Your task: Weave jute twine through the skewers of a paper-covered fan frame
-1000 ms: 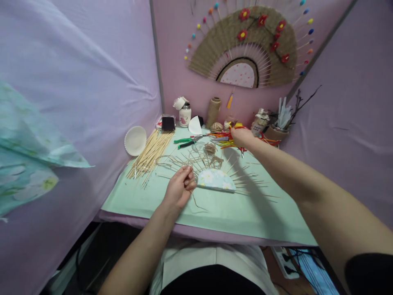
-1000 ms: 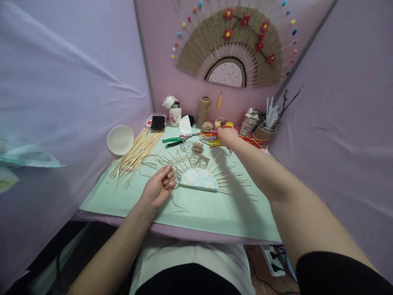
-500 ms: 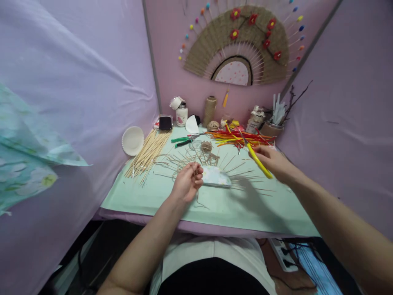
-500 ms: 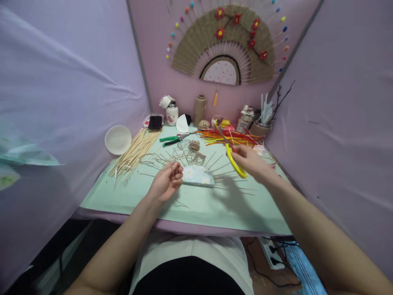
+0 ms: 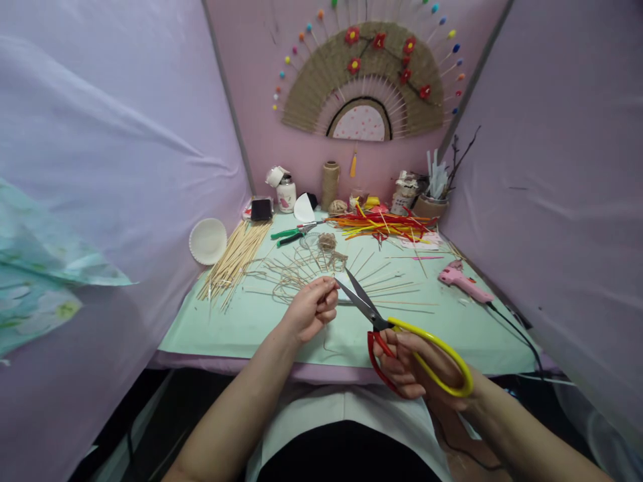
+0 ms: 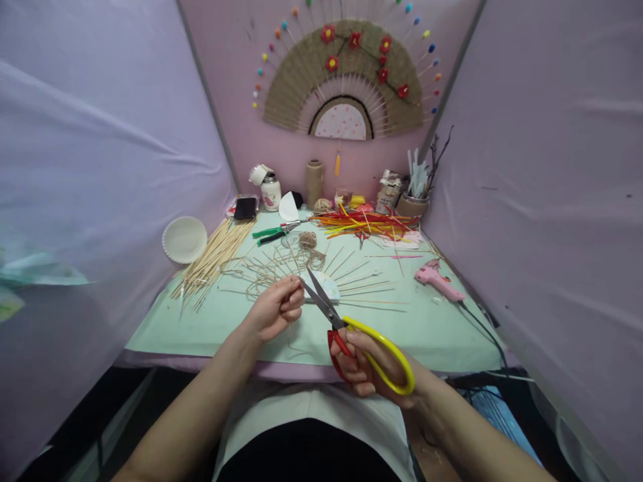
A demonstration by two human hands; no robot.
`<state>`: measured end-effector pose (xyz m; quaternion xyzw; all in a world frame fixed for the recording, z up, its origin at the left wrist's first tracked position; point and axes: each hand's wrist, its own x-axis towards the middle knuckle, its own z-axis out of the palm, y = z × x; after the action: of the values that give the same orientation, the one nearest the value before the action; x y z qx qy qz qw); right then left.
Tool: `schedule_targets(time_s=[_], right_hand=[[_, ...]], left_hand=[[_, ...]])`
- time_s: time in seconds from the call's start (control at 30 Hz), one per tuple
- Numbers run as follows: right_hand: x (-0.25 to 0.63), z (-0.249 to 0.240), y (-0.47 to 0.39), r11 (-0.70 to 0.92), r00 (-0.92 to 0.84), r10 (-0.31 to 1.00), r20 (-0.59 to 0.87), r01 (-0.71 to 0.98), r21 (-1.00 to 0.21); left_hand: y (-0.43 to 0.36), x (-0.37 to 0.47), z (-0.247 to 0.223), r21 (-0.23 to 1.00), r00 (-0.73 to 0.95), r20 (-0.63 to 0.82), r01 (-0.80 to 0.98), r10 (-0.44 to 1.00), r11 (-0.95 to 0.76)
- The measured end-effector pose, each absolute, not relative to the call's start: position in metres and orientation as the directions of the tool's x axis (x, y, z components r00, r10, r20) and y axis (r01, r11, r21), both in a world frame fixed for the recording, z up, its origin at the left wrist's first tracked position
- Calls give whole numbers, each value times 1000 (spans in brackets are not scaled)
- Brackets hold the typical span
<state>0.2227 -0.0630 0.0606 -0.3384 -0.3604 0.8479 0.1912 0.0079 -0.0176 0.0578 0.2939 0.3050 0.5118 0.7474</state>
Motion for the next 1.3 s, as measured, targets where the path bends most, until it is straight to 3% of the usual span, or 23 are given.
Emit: schedule_targets(time_s=[0.3,0.67,0.87,1.1,1.2,1.3], right_hand=[[218,66,-57,-621,-666,603,-438,-48,-782],[211,60,-56,-655,-626,637,-451,-131,-744],[206,57,-58,-639,-611,656,-442,-138,-757],[208,57,-54,-534,-522,758,-391,-153,-831],[214,63,-49,-396,-407,862,-303,-165,-903],[216,63,-45,-238,-344,915,-208,-45,-970]], left_hand=[[-23,12,47,789,314,-184,-518,931,330],[-29,20,39,813,95,-109,-565,989,144],[-31,21,39,837,123,-97,-526,988,148],[-34,18,33,846,129,-123,-505,984,172],[-34,17,31,812,117,-156,-551,981,195],[-29,14,39,734,77,-181,-653,980,187]])
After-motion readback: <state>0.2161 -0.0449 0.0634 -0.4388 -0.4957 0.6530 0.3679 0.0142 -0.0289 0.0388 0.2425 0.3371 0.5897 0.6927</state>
